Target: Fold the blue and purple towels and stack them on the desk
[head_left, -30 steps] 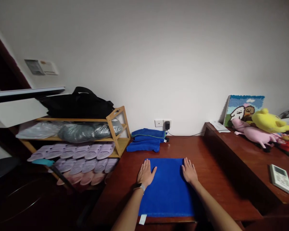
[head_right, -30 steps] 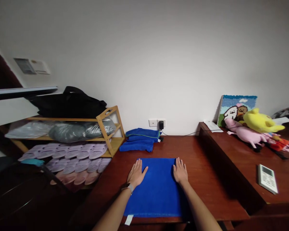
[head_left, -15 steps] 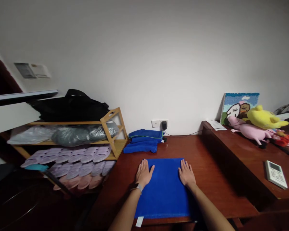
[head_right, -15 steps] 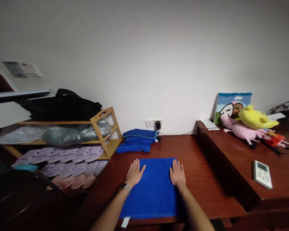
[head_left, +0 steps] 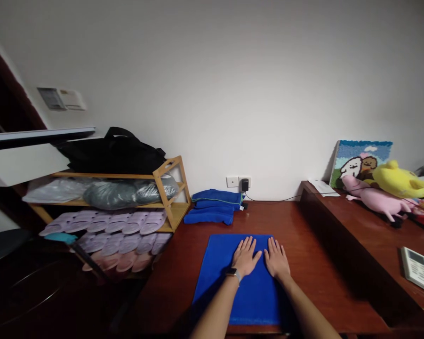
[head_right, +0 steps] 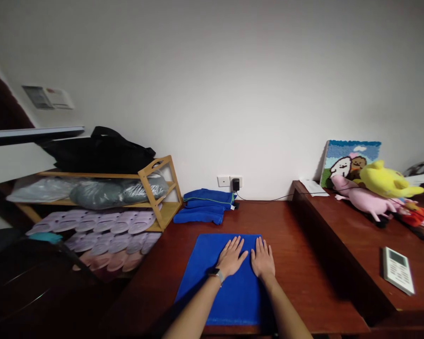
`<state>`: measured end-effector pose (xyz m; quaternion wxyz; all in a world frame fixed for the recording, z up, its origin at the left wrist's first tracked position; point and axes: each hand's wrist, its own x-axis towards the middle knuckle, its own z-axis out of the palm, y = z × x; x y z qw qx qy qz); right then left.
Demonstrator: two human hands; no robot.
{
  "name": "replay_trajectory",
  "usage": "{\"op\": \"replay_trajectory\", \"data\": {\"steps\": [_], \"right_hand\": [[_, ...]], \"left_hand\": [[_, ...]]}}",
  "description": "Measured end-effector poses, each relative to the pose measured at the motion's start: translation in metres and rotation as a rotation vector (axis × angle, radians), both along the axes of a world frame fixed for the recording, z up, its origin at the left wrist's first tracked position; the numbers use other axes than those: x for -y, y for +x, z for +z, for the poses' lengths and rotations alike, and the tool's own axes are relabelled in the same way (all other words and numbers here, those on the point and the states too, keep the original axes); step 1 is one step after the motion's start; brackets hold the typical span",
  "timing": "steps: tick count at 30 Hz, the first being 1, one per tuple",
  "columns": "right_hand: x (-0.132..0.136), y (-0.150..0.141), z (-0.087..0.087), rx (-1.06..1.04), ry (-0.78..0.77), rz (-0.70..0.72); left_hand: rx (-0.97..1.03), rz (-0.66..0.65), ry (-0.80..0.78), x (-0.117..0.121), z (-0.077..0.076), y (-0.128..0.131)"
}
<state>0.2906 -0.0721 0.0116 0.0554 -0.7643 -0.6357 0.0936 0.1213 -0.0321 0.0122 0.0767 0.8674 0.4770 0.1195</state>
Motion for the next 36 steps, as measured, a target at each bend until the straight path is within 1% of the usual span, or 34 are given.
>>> {"op": "replay_trajectory", "data": {"steps": [3, 6, 9, 12, 17, 21, 25, 29, 32, 36], "right_hand": [[0.0, 0.001, -0.002, -0.004, 0.012, -0.001], [0.0, 0.001, -0.003, -0.005, 0.016, 0.002], [0.0, 0.001, -0.003, 0.004, 0.007, 0.0], [0.001, -0.001, -0.001, 0.021, -0.005, -0.005], [-0.005, -0.005, 0.007, 0.037, -0.057, -0.035], [-0.014, -0.001, 0.012, 0.03, -0.025, -0.016], [-0.018, 0.007, 0.009, 0.004, -0.02, -0.031], [-0.016, 0.009, 0.005, -0.013, 0.003, -0.033], [-0.016, 0.008, 0.005, -0.005, 0.051, 0.011], [-0.016, 0.008, 0.005, -0.038, 0.022, 0.044]], "left_hand": [[-0.043, 0.087, -0.032, -0.01, 0.005, -0.03], [-0.084, 0.186, -0.058, -0.022, 0.01, -0.073], [-0.11, 0.27, -0.047, -0.03, 0.012, -0.112], [-0.116, 0.313, -0.012, -0.033, 0.01, -0.13], [-0.095, 0.322, 0.036, -0.034, 0.002, -0.13], [-0.098, 0.324, 0.035, -0.036, 0.0, -0.129], [-0.11, 0.318, 0.01, -0.037, 0.002, -0.131], [-0.115, 0.327, -0.002, -0.037, 0.004, -0.13], [-0.11, 0.336, 0.0, -0.037, 0.004, -0.13], [-0.123, 0.33, -0.009, -0.039, 0.003, -0.131]]}}
